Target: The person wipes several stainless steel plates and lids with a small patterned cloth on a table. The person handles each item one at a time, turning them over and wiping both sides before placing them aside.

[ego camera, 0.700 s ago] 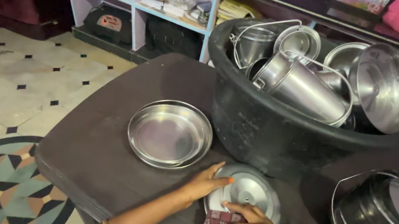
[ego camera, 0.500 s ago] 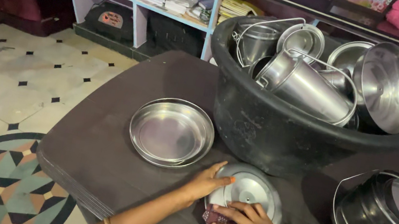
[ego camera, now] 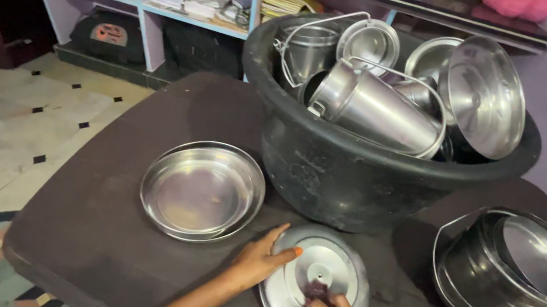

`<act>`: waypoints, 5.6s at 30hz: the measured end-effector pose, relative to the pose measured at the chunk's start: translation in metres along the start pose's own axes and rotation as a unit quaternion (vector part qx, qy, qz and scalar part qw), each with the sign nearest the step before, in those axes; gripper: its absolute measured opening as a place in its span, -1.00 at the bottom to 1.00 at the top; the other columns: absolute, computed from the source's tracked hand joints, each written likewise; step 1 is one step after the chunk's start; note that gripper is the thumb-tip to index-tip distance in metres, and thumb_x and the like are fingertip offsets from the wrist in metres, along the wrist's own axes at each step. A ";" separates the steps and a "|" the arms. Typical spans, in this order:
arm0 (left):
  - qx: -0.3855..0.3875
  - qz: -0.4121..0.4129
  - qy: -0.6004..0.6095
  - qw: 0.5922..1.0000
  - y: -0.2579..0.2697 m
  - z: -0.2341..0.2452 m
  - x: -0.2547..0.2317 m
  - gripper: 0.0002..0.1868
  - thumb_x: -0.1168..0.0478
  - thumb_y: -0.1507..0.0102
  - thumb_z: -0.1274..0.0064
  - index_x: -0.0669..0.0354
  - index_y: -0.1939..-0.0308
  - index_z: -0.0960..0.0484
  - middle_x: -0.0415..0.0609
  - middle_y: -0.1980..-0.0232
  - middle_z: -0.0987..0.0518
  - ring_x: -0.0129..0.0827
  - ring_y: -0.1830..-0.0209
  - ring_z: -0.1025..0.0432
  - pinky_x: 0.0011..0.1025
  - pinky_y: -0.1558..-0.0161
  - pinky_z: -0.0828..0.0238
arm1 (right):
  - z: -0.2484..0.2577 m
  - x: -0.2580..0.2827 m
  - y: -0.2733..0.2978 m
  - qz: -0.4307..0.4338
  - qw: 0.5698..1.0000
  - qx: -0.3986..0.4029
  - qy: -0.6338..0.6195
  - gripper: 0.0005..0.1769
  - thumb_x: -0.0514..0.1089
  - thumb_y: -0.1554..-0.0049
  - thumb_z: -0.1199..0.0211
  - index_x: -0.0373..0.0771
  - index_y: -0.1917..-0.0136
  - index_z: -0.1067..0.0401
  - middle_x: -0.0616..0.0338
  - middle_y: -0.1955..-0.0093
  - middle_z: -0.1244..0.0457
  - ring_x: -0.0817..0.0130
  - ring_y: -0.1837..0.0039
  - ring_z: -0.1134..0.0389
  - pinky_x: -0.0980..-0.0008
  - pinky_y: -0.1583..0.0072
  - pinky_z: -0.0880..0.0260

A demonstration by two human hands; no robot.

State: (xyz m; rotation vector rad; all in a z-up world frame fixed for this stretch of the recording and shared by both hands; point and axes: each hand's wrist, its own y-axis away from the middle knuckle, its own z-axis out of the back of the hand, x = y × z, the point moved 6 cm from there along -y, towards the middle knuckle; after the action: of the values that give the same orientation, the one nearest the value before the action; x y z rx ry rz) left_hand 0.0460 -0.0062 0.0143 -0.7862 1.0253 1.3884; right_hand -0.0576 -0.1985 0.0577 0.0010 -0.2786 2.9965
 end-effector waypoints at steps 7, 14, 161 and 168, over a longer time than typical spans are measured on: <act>-0.002 -0.006 -0.010 1.000 0.005 0.002 -0.007 -0.05 -0.36 -0.13 -0.07 -0.04 -0.50 -0.24 0.32 -0.09 -0.64 -0.01 -0.15 -0.56 -0.26 -0.17 -0.40 | -0.015 -0.015 0.015 -0.021 1.000 0.005 0.011 -0.88 -0.03 -0.09 -0.21 -0.02 0.16 -0.53 0.38 -0.11 -0.26 0.30 -0.24 -0.26 0.30 -0.28 -0.31; 0.003 -0.020 0.003 1.000 0.006 0.000 -0.004 -0.04 -0.36 -0.14 -0.08 0.01 -0.50 -0.23 0.33 -0.11 -0.62 -0.02 -0.17 -0.54 -0.28 -0.18 -0.38 | 0.039 -0.060 0.039 -0.177 0.966 -0.010 -0.189 -0.79 -0.20 0.10 -0.42 -0.15 0.18 -0.45 0.27 0.11 -0.35 0.24 -0.05 -0.38 0.30 -0.05 -0.41; 0.181 -0.008 0.088 0.980 0.024 -0.032 -0.012 0.12 -0.22 -0.18 -0.19 0.08 -0.64 0.07 -0.09 0.58 -0.52 -0.53 0.78 -0.32 -0.54 0.73 -0.16 | -0.042 -0.010 0.109 -0.026 0.984 -0.144 0.106 -0.55 0.22 -0.15 -0.18 0.30 -0.31 -0.44 0.38 -0.58 -0.13 0.07 -0.69 0.11 -0.13 -0.57 0.20; 0.169 -0.025 0.076 0.982 0.026 -0.031 -0.013 0.12 -0.21 -0.15 -0.22 0.07 -0.64 0.00 -0.11 0.56 -0.52 -0.54 0.78 -0.34 -0.53 0.72 -0.23 | -0.017 -0.073 0.142 -0.337 0.897 -0.190 -0.212 -0.45 -0.03 -0.27 -0.01 -0.20 -0.48 -0.27 -0.02 -0.67 0.10 -0.13 -0.68 0.21 -0.09 -0.50 0.14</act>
State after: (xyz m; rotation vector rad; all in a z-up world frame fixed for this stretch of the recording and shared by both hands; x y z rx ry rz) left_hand 0.0182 -0.0381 0.0174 -0.6663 1.3111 1.0833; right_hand -0.0035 -0.3429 0.0143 0.5883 -0.7320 2.1807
